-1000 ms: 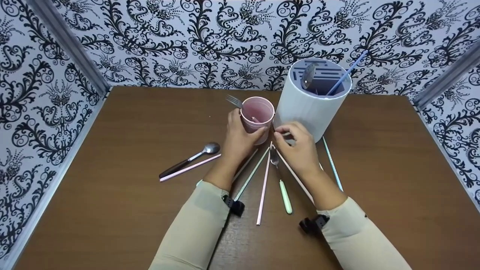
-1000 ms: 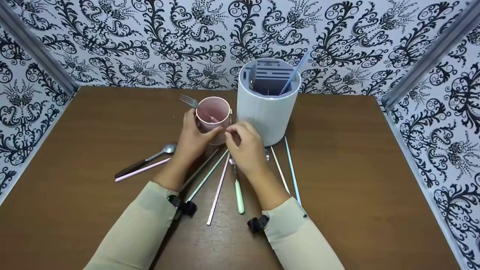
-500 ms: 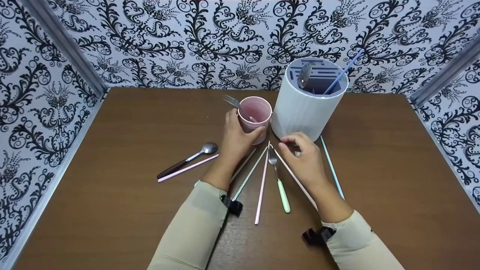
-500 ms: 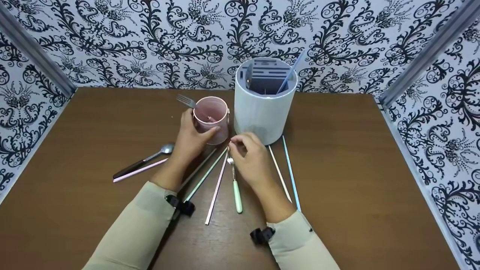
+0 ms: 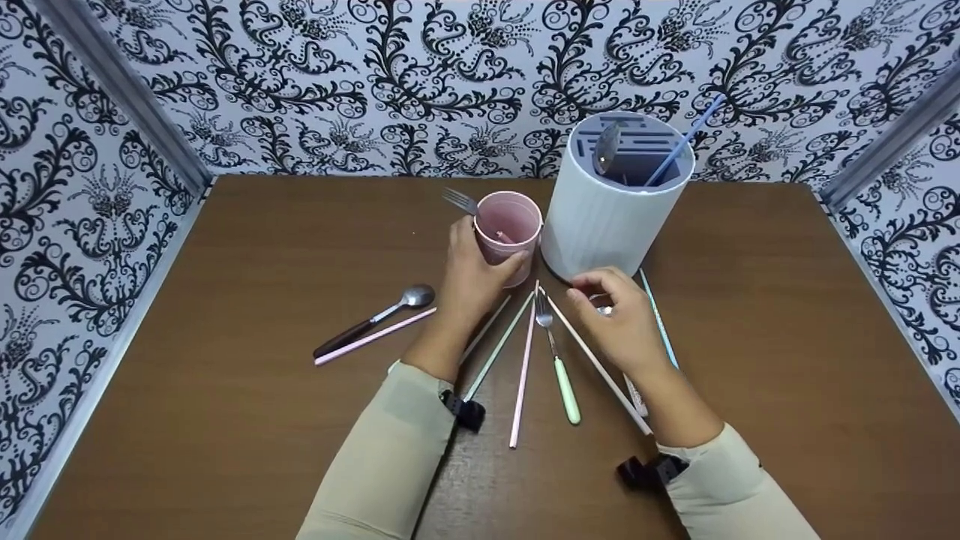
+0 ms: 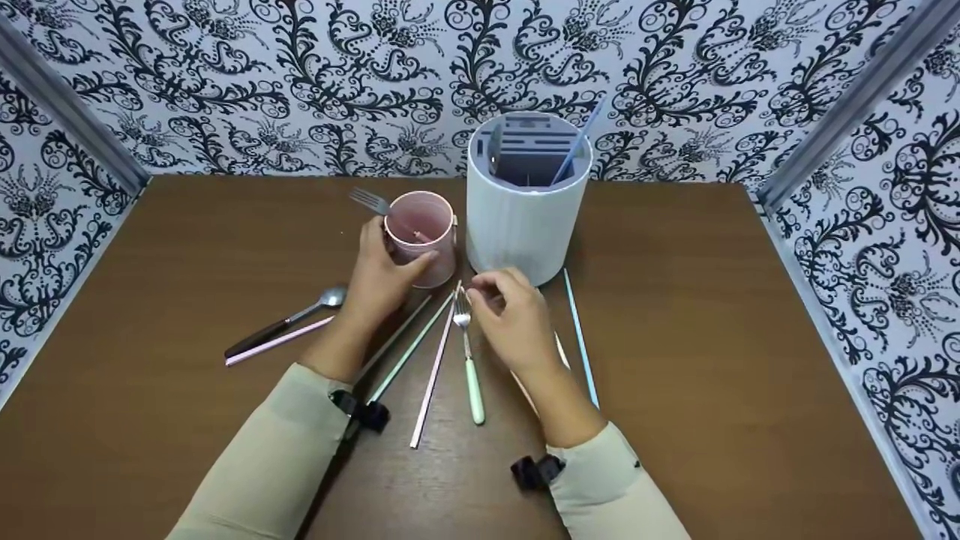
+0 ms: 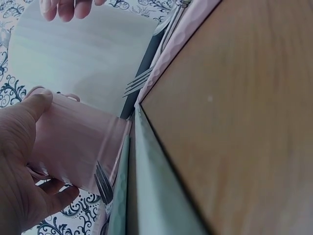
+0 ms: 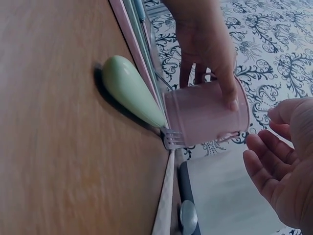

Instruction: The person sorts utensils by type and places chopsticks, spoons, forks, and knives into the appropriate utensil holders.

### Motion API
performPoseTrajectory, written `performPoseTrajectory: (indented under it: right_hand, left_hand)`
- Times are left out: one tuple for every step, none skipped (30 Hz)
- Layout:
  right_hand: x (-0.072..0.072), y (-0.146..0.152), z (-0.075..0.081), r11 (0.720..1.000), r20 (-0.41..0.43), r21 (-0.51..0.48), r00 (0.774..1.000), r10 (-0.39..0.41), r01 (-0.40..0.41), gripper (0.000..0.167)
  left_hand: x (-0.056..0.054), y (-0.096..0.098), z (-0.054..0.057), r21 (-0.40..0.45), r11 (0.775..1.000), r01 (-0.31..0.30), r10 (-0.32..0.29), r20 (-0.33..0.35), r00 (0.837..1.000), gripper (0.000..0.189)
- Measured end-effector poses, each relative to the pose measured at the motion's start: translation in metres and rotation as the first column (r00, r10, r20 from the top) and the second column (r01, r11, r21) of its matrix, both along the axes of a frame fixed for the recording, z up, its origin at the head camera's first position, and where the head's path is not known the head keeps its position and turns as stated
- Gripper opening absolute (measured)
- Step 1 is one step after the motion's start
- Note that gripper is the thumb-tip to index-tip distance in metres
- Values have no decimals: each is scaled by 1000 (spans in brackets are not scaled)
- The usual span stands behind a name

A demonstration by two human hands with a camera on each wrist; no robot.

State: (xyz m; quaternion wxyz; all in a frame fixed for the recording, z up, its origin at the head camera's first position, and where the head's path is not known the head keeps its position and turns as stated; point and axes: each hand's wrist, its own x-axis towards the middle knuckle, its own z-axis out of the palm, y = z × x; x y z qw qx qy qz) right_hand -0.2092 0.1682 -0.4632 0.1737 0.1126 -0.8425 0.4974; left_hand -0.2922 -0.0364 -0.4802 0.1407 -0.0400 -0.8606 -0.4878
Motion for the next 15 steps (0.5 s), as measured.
performPoseTrajectory:
  right_hand:
    - [0, 1, 0, 1000, 4, -5, 1000, 2, -2, 14]
    - [0, 3, 1, 1000, 10, -6, 1000, 1, -1, 14]
    - [0, 4, 1, 1000, 16, -6, 1000, 1, -1, 14]
    - [1, 5, 2, 1000, 24, -5, 1000, -1, 1, 14]
    - [1, 7, 3, 1000, 32, -2, 999, -3, 3, 15]
    - [2, 8, 4, 1000, 40, 0, 999, -7, 7, 14]
    - [3, 9, 5, 1000, 49, 3, 999, -12, 12, 15]
    - [3, 10, 6, 1000, 59, 5, 998, -18, 18, 15]
    - [4, 11, 8, 1000, 69, 9, 997, -23, 23, 15]
    - [5, 12, 9, 1000, 79, 11, 996, -29, 28, 15]
    - [5, 13, 11, 999, 90, 14, 995, -33, 32, 15]
    - [6, 15, 12, 999, 100, 21, 994, -37, 35, 15]
    - [7, 16, 14, 999, 108, 29, 993, -40, 37, 16]
    - [8, 18, 15, 999, 116, 37, 992, -42, 38, 16]
    - [9, 20, 17, 998, 122, 43, 992, -43, 38, 16]
  left_hand:
    - [0, 0, 0, -1, 1000, -2, 2, 0, 1000, 89]
    - [0, 1, 1, -2, 1000, -4, 4, 0, 1000, 89]
    - [1, 1, 1, -4, 1000, -6, 6, 2, 1000, 89]
    - [1, 2, 2, -5, 1000, -8, 8, 4, 1000, 89]
    - [1, 2, 2, -7, 1000, -8, 8, 8, 1000, 89]
    - [1, 2, 3, -10, 1000, -7, 7, 13, 1000, 89]
    - [2, 3, 3, -12, 1000, -5, 5, 18, 1000, 88]
    - [2, 3, 4, -16, 1000, -3, 3, 24, 1000, 88]
    - [2, 2, 5, -19, 1000, -1, 2, 32, 999, 89]
    - [3, 2, 5, -21, 1000, 0, 1, 38, 999, 89]
    - [3, 2, 6, -23, 1000, -1, 2, 46, 999, 89]
    - [4, 1, 7, -23, 1000, 0, 2, 53, 999, 89]
    - [5, 0, 8, -24, 1000, 0, 1, 60, 998, 90]
    - [6, -1, 10, -27, 1000, 0, 2, 65, 998, 91]
    - [7, -1, 11, -34, 999, 1, 2, 71, 997, 92]
